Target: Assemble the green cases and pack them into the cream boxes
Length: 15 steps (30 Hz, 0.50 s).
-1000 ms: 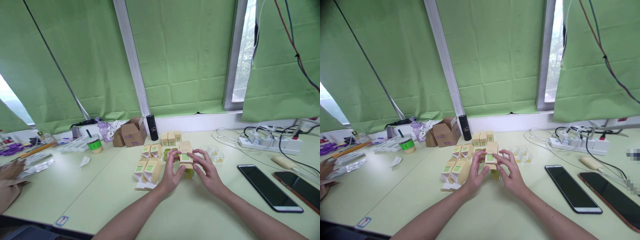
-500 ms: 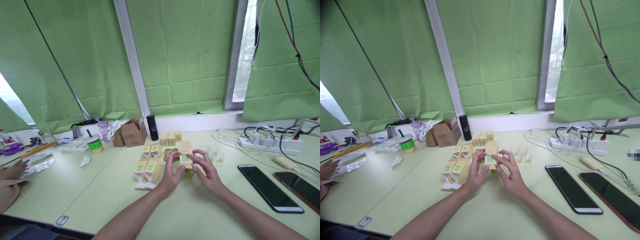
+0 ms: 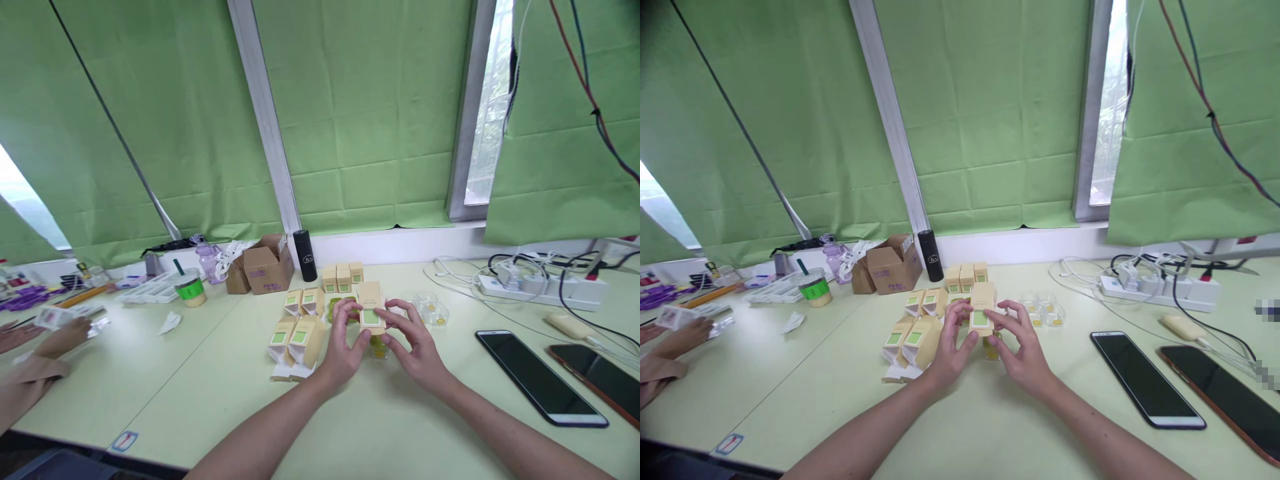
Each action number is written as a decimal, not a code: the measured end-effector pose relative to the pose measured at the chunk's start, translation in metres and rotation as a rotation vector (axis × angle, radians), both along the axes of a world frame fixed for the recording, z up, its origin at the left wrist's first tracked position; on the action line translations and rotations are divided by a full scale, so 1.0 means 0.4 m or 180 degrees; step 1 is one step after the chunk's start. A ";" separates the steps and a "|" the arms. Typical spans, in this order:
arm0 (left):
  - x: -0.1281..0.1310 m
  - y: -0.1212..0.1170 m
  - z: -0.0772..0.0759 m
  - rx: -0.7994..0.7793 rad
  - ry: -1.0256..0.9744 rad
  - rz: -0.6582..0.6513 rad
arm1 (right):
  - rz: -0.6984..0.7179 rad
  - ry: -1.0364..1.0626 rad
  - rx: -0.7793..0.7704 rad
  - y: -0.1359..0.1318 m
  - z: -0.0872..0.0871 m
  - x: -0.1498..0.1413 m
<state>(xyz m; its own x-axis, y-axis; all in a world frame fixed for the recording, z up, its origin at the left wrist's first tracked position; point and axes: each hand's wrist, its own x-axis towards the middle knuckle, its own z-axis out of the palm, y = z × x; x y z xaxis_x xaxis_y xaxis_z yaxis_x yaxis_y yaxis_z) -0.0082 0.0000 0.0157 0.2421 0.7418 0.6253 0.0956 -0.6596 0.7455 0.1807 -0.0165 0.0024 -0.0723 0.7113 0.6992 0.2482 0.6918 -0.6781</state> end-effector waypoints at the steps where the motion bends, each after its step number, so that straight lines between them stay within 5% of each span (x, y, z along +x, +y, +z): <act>1: -0.001 0.000 0.000 0.0020 0.0012 -0.0025 | -0.0008 0.0017 -0.0001 0.000 0.001 0.000; 15: 0.001 0.000 -0.002 0.0027 0.0056 0.0094 | -0.0019 0.0091 -0.0052 0.006 -0.007 -0.001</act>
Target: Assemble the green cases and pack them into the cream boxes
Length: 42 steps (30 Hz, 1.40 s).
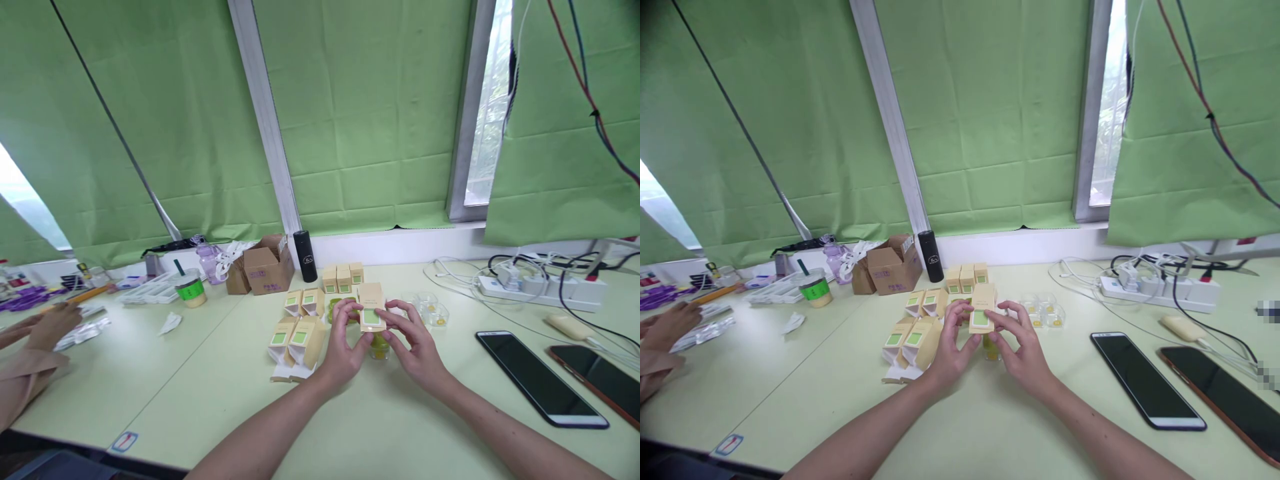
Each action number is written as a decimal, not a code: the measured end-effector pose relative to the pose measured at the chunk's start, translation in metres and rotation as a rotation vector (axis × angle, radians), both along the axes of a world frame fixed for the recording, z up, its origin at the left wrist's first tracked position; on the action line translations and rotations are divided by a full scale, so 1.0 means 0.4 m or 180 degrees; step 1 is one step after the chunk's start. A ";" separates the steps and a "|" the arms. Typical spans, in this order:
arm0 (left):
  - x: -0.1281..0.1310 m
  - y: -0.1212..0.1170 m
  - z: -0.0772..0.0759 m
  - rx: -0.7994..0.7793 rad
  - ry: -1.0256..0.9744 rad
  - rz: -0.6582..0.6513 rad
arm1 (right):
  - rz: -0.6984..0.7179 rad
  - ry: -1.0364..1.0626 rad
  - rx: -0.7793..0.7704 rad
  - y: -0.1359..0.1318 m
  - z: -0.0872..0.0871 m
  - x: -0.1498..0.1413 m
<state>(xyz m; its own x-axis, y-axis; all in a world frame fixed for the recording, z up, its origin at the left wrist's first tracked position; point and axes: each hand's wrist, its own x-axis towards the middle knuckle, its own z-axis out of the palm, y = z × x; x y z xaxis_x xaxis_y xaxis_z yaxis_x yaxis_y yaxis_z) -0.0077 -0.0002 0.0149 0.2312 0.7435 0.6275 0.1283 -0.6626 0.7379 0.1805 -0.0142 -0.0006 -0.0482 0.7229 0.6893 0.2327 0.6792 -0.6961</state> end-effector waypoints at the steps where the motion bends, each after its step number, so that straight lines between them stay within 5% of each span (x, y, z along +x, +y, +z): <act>1: 0.000 0.000 0.000 0.0002 -0.0004 0.0016 | -0.0017 -0.0008 0.0002 0.000 0.000 0.000; 32: -0.001 0.000 -0.004 0.0090 0.0067 0.0130 | 0.0096 -0.0063 -0.0304 -0.002 -0.001 0.000; 42: -0.004 -0.011 0.000 0.0248 0.0414 0.0599 | 0.0165 -0.0384 -0.0366 -0.007 -0.010 -0.004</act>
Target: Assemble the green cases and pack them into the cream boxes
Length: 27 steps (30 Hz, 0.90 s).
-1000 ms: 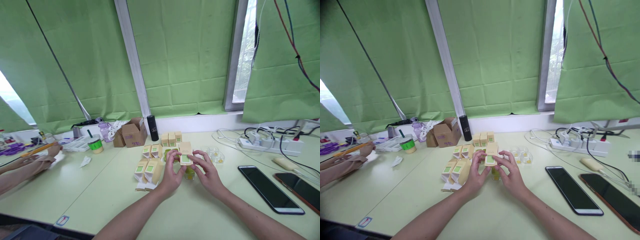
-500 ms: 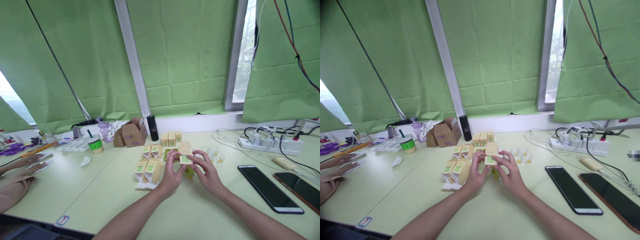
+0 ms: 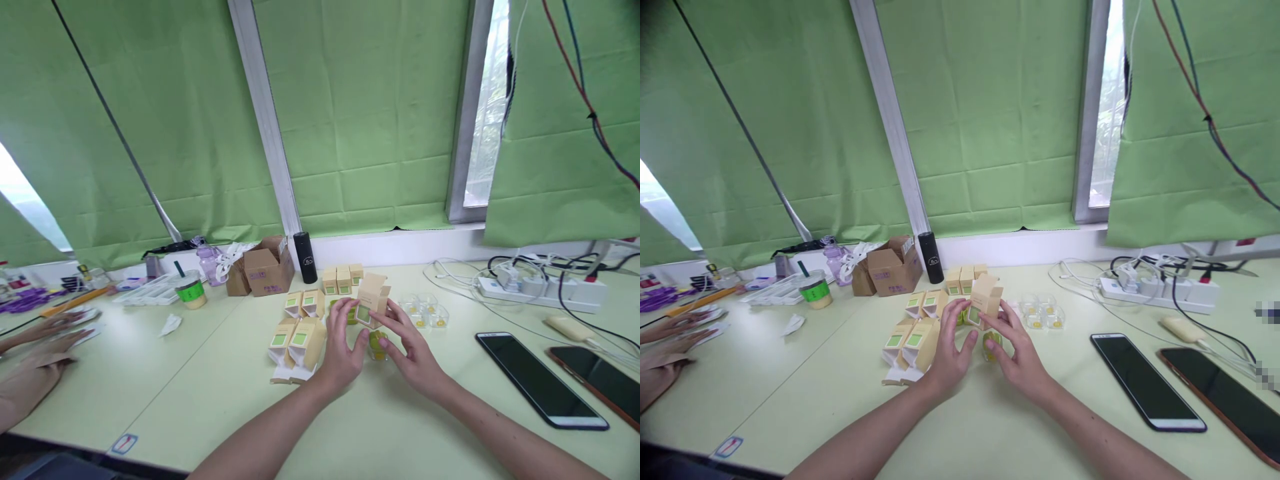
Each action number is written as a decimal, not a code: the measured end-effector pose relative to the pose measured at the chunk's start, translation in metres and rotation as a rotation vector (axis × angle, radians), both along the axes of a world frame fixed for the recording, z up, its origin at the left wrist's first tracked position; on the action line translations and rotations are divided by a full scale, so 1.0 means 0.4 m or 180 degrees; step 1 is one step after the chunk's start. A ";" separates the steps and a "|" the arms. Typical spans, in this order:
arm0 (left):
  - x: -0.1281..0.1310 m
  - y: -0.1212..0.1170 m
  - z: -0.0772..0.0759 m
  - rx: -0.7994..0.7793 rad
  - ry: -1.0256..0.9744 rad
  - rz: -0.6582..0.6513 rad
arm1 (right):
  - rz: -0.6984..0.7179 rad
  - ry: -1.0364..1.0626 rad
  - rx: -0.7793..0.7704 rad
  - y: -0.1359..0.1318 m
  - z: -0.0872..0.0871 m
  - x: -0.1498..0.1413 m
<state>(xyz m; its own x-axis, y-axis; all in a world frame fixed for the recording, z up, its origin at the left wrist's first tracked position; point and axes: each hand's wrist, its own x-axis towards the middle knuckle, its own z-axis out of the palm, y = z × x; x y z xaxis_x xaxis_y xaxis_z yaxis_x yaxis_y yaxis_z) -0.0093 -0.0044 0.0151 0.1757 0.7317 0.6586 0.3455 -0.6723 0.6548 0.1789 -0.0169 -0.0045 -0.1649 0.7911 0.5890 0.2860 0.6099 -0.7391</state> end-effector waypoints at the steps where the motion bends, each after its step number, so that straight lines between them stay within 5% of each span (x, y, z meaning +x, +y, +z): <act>1: 0.000 0.000 -0.002 0.0001 0.0013 0.0021 | 0.0023 -0.0055 0.0022 -0.001 -0.002 0.000; 18: -0.009 0.043 -0.020 -0.0343 -0.0577 0.0364 | 0.0476 -0.0473 0.0535 -0.033 0.032 -0.002; 27: -0.016 0.066 -0.022 -0.0718 -0.0831 0.0383 | -0.0671 -0.1610 0.0284 0.004 0.004 0.011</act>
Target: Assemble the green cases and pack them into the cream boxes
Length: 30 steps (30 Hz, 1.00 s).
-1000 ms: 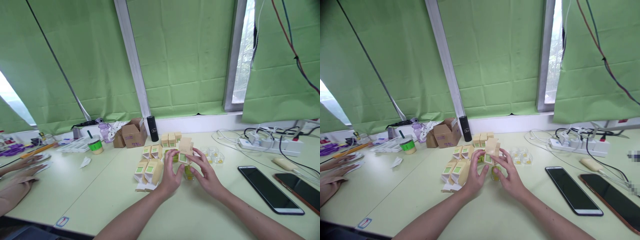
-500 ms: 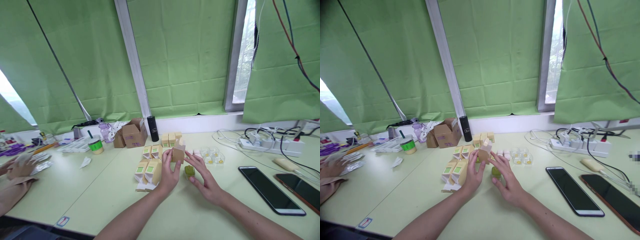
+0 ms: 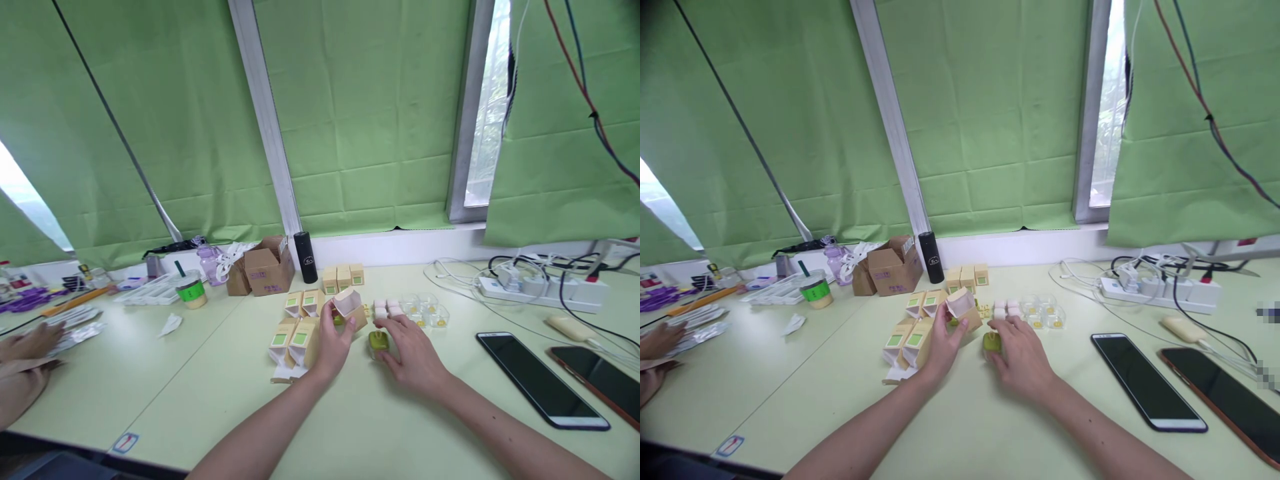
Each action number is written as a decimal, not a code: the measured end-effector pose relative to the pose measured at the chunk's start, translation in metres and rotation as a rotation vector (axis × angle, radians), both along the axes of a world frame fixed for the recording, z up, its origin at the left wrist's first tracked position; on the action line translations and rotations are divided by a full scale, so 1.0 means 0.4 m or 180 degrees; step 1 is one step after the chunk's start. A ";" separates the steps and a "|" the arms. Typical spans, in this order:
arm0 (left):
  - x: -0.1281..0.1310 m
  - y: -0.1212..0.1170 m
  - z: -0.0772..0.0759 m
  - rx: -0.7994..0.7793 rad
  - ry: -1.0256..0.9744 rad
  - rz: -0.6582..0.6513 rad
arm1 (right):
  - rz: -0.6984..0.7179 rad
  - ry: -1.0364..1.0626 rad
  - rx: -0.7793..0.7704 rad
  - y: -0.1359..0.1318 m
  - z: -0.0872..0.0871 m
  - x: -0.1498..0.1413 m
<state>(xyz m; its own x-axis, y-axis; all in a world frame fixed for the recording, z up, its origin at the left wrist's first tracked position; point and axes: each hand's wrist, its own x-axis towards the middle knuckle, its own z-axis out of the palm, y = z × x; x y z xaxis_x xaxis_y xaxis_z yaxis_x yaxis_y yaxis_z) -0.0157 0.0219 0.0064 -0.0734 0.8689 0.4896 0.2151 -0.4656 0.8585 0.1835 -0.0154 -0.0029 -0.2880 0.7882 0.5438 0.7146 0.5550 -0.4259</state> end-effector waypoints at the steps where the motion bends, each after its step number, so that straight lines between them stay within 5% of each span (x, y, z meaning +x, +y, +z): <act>1: -0.001 0.003 -0.003 -0.0015 -0.0012 0.0008 | -0.0103 -0.0104 -0.0077 0.002 0.001 0.002; 13: 0.005 -0.008 -0.030 -0.0126 0.0288 -0.0553 | -0.0787 -0.0345 -0.0548 0.038 0.015 0.036; 30: 0.012 -0.016 -0.007 0.0081 0.0125 -0.0415 | -0.0664 -0.0196 -0.0815 0.051 0.009 0.044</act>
